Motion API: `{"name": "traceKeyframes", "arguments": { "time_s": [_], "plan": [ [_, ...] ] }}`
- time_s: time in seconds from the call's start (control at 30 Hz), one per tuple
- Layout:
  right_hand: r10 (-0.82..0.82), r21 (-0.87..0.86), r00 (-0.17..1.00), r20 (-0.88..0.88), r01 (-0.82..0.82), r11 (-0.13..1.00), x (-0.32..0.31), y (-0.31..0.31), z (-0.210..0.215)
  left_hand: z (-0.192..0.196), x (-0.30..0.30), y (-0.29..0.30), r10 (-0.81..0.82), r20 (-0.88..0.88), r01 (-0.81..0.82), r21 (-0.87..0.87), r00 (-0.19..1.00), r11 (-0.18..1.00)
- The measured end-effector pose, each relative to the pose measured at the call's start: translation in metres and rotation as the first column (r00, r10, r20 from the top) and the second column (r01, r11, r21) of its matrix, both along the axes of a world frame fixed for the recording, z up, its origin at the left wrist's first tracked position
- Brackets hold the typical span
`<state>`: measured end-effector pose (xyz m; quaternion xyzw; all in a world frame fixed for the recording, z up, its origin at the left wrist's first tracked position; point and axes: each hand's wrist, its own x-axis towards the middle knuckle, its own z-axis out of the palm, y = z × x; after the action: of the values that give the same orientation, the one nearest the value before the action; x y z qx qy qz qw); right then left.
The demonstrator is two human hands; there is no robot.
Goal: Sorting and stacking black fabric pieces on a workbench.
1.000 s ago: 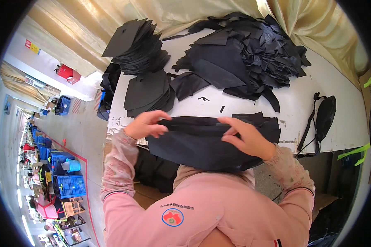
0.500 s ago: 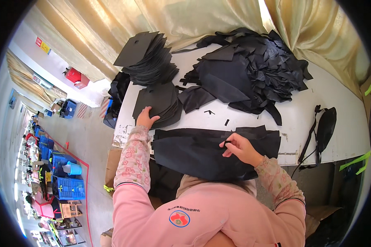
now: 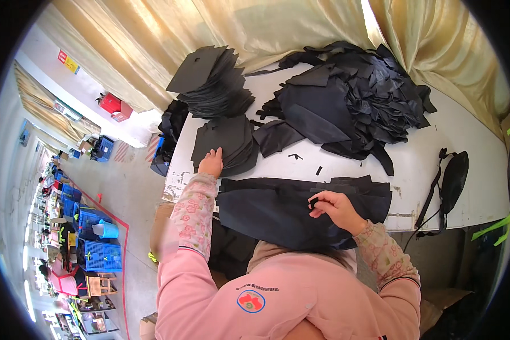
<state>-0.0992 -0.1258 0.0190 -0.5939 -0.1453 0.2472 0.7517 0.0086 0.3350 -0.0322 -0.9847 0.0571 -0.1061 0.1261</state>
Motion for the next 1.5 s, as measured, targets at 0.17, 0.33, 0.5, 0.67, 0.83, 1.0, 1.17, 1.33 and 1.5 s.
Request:
{"name": "traceKeyframes", "arguments": {
  "time_s": [0.17,0.33,0.5,0.67,0.83,1.0,1.17,1.33,1.5],
  "plan": [
    [0.026,-0.152,0.998,0.051,-0.018,0.988,-0.004,0.010,0.013,0.011,-0.008,0.000,0.108,-0.019,-0.110,-0.104,0.994,0.989],
    [-0.046,-0.196,0.998,0.050,0.055,0.979,-0.018,-0.001,0.005,0.026,0.002,-0.016,0.045,-0.185,-0.068,-0.121,0.982,0.990],
    [-0.007,-0.199,0.997,0.076,0.022,0.980,-0.015,0.004,0.004,0.012,0.006,-0.025,0.172,-0.193,-0.195,-0.105,0.966,0.975],
    [0.002,-0.190,0.997,0.071,0.012,0.982,-0.011,0.002,0.004,0.013,0.000,-0.024,0.211,-0.128,-0.224,-0.101,0.969,0.969],
    [-0.016,-0.196,0.997,0.074,0.030,0.980,-0.010,0.000,0.008,0.031,-0.005,-0.029,0.143,0.164,-0.050,-0.467,0.976,0.883],
    [-0.252,-0.277,0.947,0.202,0.302,0.912,0.003,-0.006,0.026,0.124,-0.068,-0.101,0.104,0.138,0.050,-0.804,0.985,0.592],
    [-0.435,-0.031,0.841,0.321,0.468,0.883,0.041,0.024,0.035,0.127,-0.134,-0.147,-0.125,0.071,0.069,-0.997,0.990,-0.022],
    [-0.435,-0.028,0.844,0.313,0.466,0.884,0.044,0.022,0.028,0.118,-0.157,-0.165,-0.255,0.000,0.036,-0.990,0.967,0.137],
    [-0.311,-0.108,0.919,0.241,0.344,0.933,0.031,0.016,0.014,0.116,-0.164,-0.169,-0.431,-0.012,0.160,-0.918,0.902,0.362]
  ]
}}
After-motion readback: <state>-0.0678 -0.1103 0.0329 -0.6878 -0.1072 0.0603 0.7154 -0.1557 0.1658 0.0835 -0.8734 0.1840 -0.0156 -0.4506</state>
